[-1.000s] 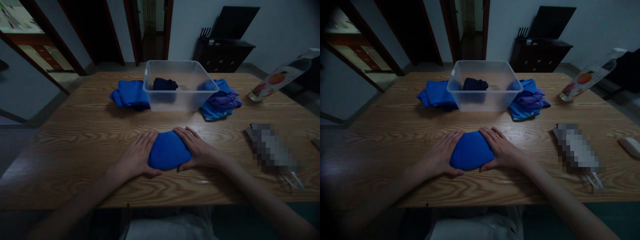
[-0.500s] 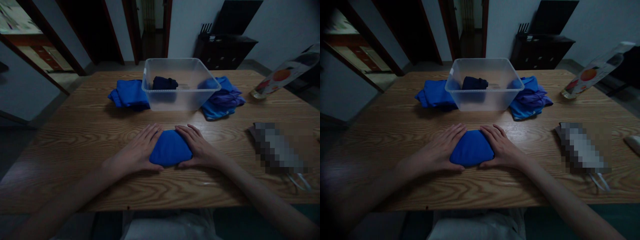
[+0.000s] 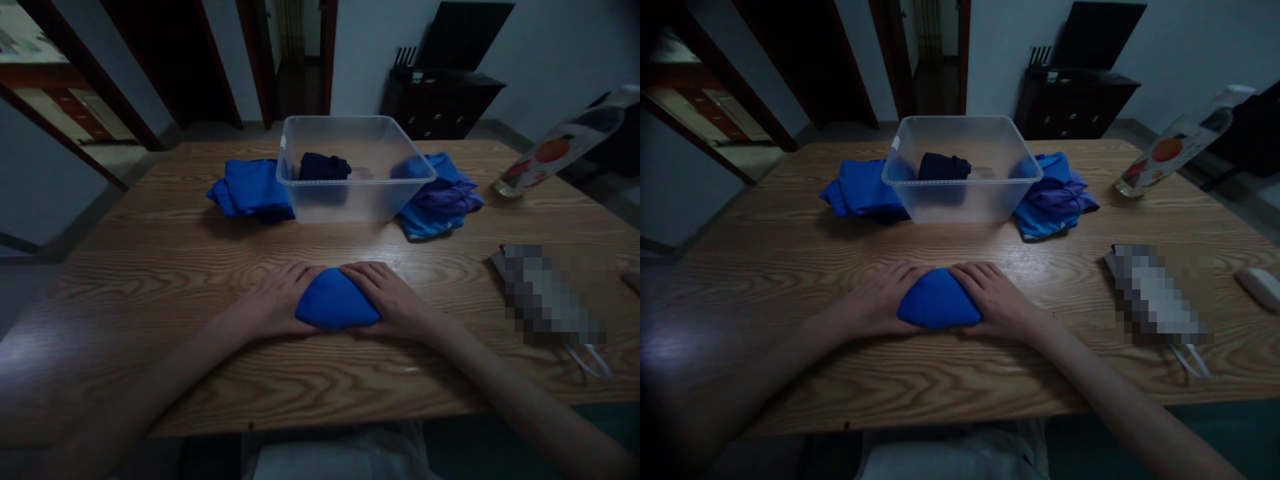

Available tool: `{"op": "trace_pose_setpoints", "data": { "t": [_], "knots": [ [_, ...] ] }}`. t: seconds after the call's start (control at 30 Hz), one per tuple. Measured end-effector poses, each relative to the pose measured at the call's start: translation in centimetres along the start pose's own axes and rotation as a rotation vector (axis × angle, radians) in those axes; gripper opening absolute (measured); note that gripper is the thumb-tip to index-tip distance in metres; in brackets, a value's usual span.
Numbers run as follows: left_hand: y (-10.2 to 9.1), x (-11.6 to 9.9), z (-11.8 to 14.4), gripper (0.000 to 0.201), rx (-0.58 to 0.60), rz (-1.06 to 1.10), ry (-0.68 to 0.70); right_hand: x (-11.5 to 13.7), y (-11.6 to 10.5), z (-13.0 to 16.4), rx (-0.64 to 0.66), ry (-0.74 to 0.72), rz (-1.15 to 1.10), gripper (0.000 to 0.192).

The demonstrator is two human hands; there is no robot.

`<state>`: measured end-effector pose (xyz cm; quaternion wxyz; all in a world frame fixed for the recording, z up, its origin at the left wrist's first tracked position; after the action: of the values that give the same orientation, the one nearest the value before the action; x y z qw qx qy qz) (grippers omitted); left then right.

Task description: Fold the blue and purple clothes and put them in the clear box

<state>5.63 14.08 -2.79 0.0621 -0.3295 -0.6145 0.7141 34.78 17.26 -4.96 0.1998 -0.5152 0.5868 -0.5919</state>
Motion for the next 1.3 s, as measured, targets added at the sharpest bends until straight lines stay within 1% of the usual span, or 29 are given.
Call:
{"op": "trace_pose_setpoints", "data": {
  "t": [0.07,0.17,0.23,0.33,0.47,0.53,0.57,0.63,0.7,0.77,0.83,0.93,1.0,1.07,1.17,1.23,1.3],
  "knots": [
    [-0.1,0.1,0.1,0.084,-0.008,0.007,0.036,0.2,0.0,0.1,0.013,-0.034,-0.010,0.098],
    [-0.1,0.0,0.4,0.076,-0.038,0.037,0.066,0.4,0.0,0.2,-0.011,-0.062,-0.036,0.075],
    [0.0,-0.4,0.6,0.070,-0.060,0.054,0.066,0.5,0.0,0.2,-0.029,-0.072,-0.055,0.068],
    [0.2,-0.8,0.8,0.061,-0.094,0.058,0.037,0.7,-0.4,0.1,-0.030,-0.070,-0.088,0.074],
    [0.8,-1.1,1.0,0.061,-0.125,0.011,0.009,1.5,-1.5,-0.1,-0.030,-0.049,-0.094,0.102],
    [1.0,-1.4,1.0,0.061,-0.137,-0.039,0.003,2.0,-1.8,-0.1,-0.031,-0.045,-0.083,0.110],
    [1.0,-1.5,1.1,0.062,-0.142,-0.063,-0.002,2.2,-1.7,-0.1,-0.033,-0.041,-0.073,0.109],
    [1.1,-2.0,1.1,0.062,-0.148,-0.099,-0.009,2.3,-1.4,-0.1,-0.035,-0.030,-0.046,0.099],
    [1.0,-2.3,1.1,0.061,-0.152,-0.121,-0.005,2.2,-0.8,-0.1,-0.043,-0.015,-0.012,0.090],
    [1.0,-2.5,1.1,0.060,-0.148,-0.120,-0.007,2.0,-0.4,0.0,-0.045,0.001,0.016,0.086],
    [0.9,-2.4,1.0,0.057,-0.136,-0.092,-0.002,1.7,-0.2,0.0,-0.052,0.011,0.020,0.080],
    [0.8,-2.3,0.9,0.055,-0.114,-0.026,0.018,1.5,-0.4,0.1,-0.045,0.005,-0.031,0.067],
    [0.6,-2.4,0.9,0.060,-0.101,0.020,0.026,1.5,-0.6,0.3,-0.017,0.004,-0.080,0.063],
    [0.4,-2.4,1.0,0.067,-0.063,0.062,0.036,1.4,-0.8,0.4,0.014,0.012,-0.129,0.058],
    [0.2,-2.0,1.1,0.071,-0.005,0.100,0.047,1.2,-1.1,0.5,0.046,0.023,-0.178,0.050],
    [0.3,-1.4,1.1,0.072,-0.001,0.115,0.061,1.2,-1.3,0.5,0.055,0.008,-0.198,0.046],
    [0.6,-0.6,1.2,0.073,-0.023,0.123,0.090,1.1,-1.6,0.4,0.055,-0.010,-0.214,0.043]
  ]
}}
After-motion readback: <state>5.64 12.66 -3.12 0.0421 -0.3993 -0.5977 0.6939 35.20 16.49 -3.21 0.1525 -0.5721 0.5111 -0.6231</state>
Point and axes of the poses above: each hand's wrist, its own z-axis away from the middle knuckle, its own y-axis out of the palm, x = y × z, the point moved 1 cm from there along -z, towards the middle knuckle, and after that the axes turned 4 degrees about -y, right-handed, at the moved point
